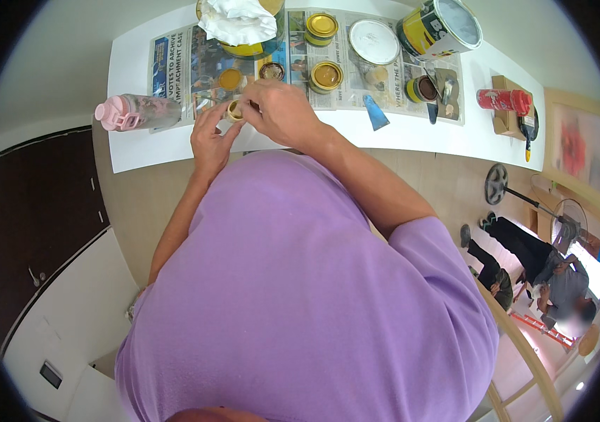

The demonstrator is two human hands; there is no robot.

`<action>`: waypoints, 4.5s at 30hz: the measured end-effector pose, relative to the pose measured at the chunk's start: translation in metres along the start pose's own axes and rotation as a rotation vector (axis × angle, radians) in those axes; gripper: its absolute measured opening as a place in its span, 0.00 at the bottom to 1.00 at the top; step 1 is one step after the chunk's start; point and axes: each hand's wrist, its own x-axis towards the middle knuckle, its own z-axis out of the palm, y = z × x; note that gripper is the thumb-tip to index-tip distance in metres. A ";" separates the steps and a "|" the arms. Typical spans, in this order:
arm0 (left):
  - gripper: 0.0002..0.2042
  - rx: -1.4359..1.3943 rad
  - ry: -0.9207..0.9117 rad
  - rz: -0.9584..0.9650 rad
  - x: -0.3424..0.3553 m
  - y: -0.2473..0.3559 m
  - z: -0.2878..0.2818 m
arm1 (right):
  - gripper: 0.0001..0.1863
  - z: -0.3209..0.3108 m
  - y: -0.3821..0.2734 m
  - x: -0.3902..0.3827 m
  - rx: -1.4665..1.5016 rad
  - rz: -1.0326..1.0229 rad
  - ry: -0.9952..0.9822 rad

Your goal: The person opens a small tube of paint and squeezes its contents into a small container. They then use a wooden stick to stir the mixture, adding more paint from other containers as needed. The person wipes the table surface with a tissue and continues mixing the paint in the container.

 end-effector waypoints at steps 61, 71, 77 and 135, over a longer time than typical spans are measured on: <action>0.25 -0.016 0.023 0.058 0.016 0.016 -0.004 | 0.13 -0.032 -0.009 0.007 -0.075 -0.081 0.020; 0.27 -0.033 0.072 -0.135 -0.004 -0.025 -0.005 | 0.17 -0.031 0.037 -0.032 0.030 0.404 0.037; 0.25 0.025 0.027 -0.169 -0.010 -0.067 0.011 | 0.17 0.023 0.085 -0.121 -0.037 0.446 -0.194; 0.05 0.204 -0.287 0.509 0.033 -0.130 0.040 | 0.31 0.175 0.024 -0.105 -0.681 0.585 0.004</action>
